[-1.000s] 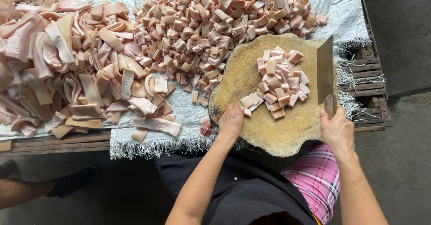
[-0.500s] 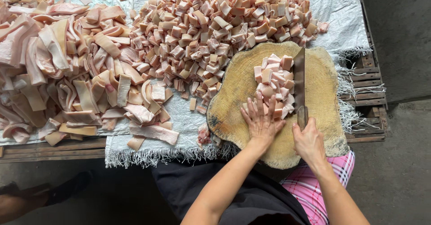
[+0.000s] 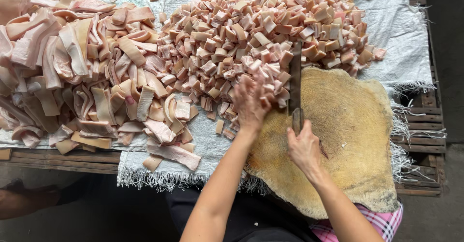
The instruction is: The person uses a large cleaver to chop strips of pale meat into small cubes on a wooden cutting board. They repeatedly pick up strips from a pile on the left, cut them into pieces, and push the finished cubes onto a growing pile on the right.
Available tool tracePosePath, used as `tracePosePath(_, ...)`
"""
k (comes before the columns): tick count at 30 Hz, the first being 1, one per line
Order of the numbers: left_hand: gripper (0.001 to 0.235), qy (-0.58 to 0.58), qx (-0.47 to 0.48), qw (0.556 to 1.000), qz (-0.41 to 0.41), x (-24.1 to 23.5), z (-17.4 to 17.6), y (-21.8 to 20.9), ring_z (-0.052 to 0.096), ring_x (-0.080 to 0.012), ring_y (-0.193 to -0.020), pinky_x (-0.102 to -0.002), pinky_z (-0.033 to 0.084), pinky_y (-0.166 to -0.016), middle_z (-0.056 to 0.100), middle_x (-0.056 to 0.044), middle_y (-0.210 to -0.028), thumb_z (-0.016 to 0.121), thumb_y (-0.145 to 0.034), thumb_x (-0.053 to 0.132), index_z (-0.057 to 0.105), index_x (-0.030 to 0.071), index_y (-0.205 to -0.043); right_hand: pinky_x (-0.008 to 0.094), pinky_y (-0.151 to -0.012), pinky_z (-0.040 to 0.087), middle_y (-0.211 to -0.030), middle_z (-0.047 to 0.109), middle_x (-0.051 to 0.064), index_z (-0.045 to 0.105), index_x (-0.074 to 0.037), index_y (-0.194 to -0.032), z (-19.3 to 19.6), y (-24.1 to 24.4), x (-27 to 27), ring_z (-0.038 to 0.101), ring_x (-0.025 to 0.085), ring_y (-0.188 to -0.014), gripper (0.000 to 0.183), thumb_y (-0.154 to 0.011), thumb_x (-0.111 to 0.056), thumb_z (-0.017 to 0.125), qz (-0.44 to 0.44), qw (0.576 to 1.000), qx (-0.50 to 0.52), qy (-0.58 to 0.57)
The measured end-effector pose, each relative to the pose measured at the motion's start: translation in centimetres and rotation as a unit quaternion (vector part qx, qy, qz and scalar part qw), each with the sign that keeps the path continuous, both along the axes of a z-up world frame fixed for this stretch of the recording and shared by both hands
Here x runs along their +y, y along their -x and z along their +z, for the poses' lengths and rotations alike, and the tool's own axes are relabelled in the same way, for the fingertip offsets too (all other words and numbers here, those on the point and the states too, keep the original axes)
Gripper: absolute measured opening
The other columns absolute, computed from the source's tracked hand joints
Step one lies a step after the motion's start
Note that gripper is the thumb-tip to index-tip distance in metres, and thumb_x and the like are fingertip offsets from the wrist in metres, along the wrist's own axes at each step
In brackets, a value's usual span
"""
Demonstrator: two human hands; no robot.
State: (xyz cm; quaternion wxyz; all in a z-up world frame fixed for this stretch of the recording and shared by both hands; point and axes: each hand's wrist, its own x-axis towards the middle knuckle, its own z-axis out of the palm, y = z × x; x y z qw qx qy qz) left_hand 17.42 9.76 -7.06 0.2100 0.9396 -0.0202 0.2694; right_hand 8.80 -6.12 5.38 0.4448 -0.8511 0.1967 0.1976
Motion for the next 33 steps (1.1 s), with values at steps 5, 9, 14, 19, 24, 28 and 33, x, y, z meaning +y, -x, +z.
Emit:
tracePosePath(5, 0.109, 0.181, 0.127, 0.971, 0.094, 6.0, -0.6, -6.7, 0.023, -0.0381, -0.154, -0.051, 0.039, -0.119, 0.004, -0.018, -0.172, 0.065, -0.084, -0.011, 0.011, 0.043, -0.163, 0.036, -0.039, 0.052, -0.072, 0.063, 0.014, 0.042, 0.003, -0.118, 0.1, -1.9, 2.4, 0.06, 0.022, -0.045, 0.032, -0.101, -0.023, 0.048, 0.057, 0.997, -0.035, -0.04)
tracePosePath(9, 0.113, 0.378, 0.145, 0.913, 0.043, 9.9, 0.4, -7.9, 0.033, -0.0369, -0.152, -0.05, 0.039, -0.12, 0.011, -0.017, -0.17, 0.057, -0.075, -0.017, 0.01, 0.035, -0.165, 0.034, -0.035, 0.054, -0.07, 0.065, 0.014, 0.046, 0.003, -0.126, 1.6, -2.2, 1.6, 0.061, 0.022, -0.045, 0.039, -0.101, -0.026, 0.051, 0.09, 0.995, -0.046, -0.015)
tracePosePath(14, 0.086, 0.291, 0.069, 0.954, -0.001, 5.8, 3.9, -3.7, 0.009, -0.0349, -0.161, -0.054, 0.024, -0.126, 0.003, -0.01, -0.175, 0.062, -0.09, 0.012, 0.023, 0.036, -0.163, 0.036, -0.032, 0.052, -0.067, 0.066, 0.013, 0.048, 0.007, -0.129, 2.2, -0.2, -1.3, 0.061, 0.022, -0.04, 0.046, -0.099, -0.027, 0.054, 0.098, 0.991, -0.086, 0.02)
tracePosePath(19, 0.077, -0.075, 0.062, 0.992, -0.079, -1.0, 3.1, -2.6, -0.026, -0.0341, -0.153, -0.067, -0.014, -0.121, -0.021, -0.002, -0.168, 0.049, -0.094, 0.068, 0.015, 0.044, -0.159, 0.041, -0.044, 0.052, -0.06, 0.067, 0.014, 0.054, 0.003, -0.129, 1.3, 2.3, -5.9, 0.065, 0.025, -0.045, 0.046, -0.099, -0.033, 0.056, 0.067, 0.987, -0.082, 0.119)
tracePosePath(24, 0.085, -0.163, 0.153, 0.974, 0.041, 1.9, 0.5, -6.9, -0.025, -0.0365, -0.154, -0.073, -0.011, -0.12, -0.018, 0.002, -0.17, 0.054, -0.094, 0.081, 0.018, 0.048, -0.163, 0.048, -0.049, 0.055, -0.061, 0.069, 0.019, 0.052, -0.003, -0.133, -0.7, 4.1, -9.4, 0.069, 0.031, -0.05, 0.05, -0.098, -0.039, 0.057, 0.038, 0.986, 0.018, 0.164)
tracePosePath(28, 0.089, -0.111, 0.182, 0.975, 0.067, 4.7, -0.9, -12.2, -0.012, -0.0455, -0.152, -0.078, -0.001, -0.116, -0.004, 0.002, -0.17, 0.064, -0.077, 0.085, 0.029, 0.055, -0.154, 0.048, -0.054, 0.055, -0.061, 0.069, 0.021, 0.052, -0.004, -0.13, -1.8, 3.6, -9.4, 0.07, 0.031, -0.052, 0.05, -0.096, -0.04, 0.059, 0.017, 0.986, 0.034, 0.161)
tracePosePath(33, 0.089, -0.051, 0.199, 0.973, 0.108, 7.8, -1.9, -16.5, 0.014, -0.0495, -0.153, -0.078, 0.015, -0.116, 0.003, -0.003, -0.172, 0.076, -0.07, 0.077, 0.043, 0.05, -0.149, 0.049, -0.053, 0.058, -0.062, 0.069, 0.024, 0.054, 0.0, -0.125, -1.5, 2.7, -10.0, 0.071, 0.033, -0.05, 0.049, -0.097, -0.04, 0.061, -0.03, 0.986, 0.111, 0.124)
